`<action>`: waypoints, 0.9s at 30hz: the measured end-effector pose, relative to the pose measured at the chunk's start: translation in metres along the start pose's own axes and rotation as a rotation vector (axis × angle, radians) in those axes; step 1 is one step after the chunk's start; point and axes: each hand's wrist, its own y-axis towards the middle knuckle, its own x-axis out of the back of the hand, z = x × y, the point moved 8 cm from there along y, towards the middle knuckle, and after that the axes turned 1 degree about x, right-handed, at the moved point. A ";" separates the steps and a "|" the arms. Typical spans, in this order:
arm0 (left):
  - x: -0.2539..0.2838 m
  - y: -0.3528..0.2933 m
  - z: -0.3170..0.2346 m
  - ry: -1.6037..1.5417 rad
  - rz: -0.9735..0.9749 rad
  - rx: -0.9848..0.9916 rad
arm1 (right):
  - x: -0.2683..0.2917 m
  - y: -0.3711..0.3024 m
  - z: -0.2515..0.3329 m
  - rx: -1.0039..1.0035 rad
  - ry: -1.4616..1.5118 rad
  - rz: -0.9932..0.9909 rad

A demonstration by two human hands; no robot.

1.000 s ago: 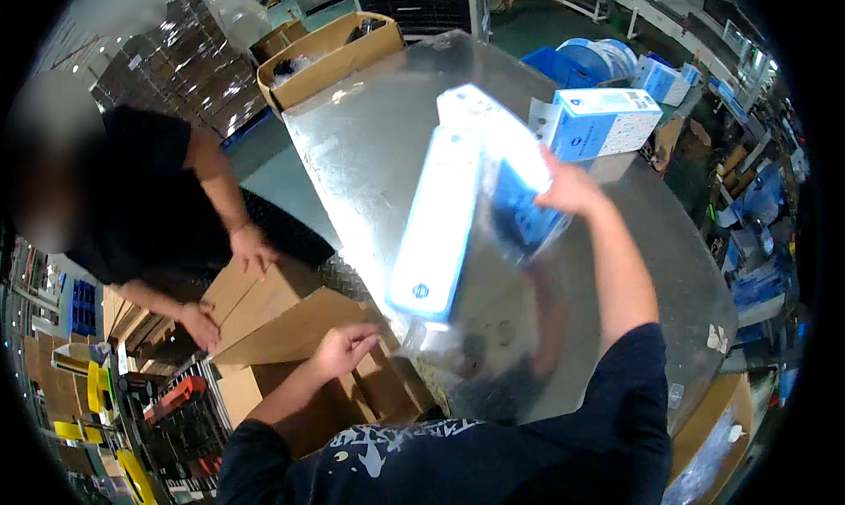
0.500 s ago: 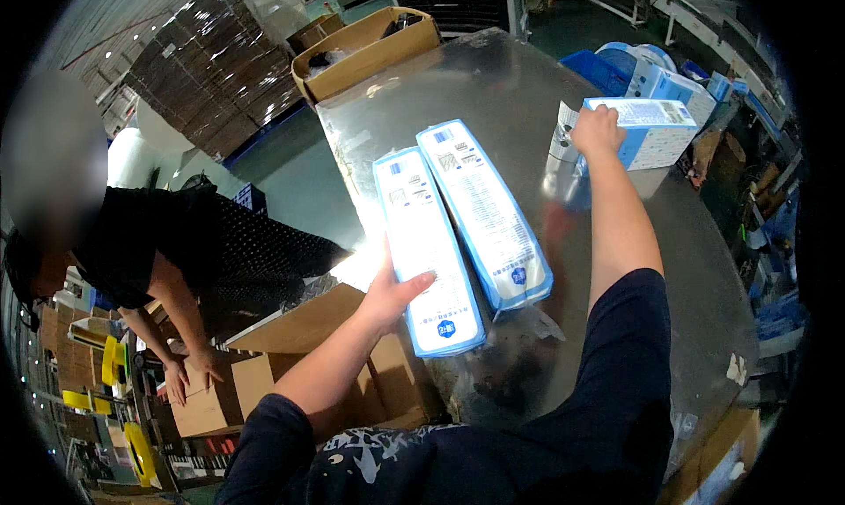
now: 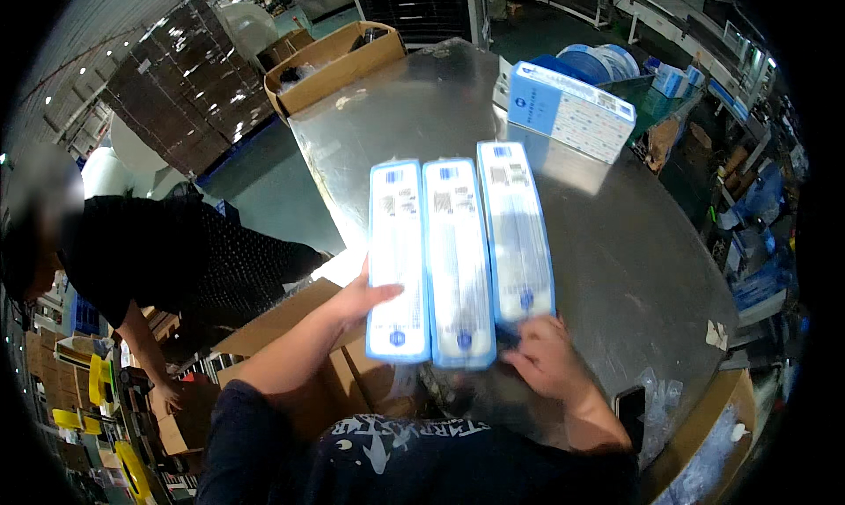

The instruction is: The person assembles cardboard boxes and packs several blue and white products into them before placing the boxes onto a conveyor belt.

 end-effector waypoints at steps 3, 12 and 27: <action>-0.013 -0.016 0.026 0.021 0.217 0.041 | 0.013 -0.037 -0.069 -0.580 1.033 -0.444; -0.015 -0.032 0.007 0.012 0.194 -0.165 | 0.011 -0.017 -0.044 -0.493 1.159 -0.411; 0.027 -0.185 -0.029 0.495 0.100 -0.483 | -0.025 -0.027 0.085 -0.545 0.407 -0.091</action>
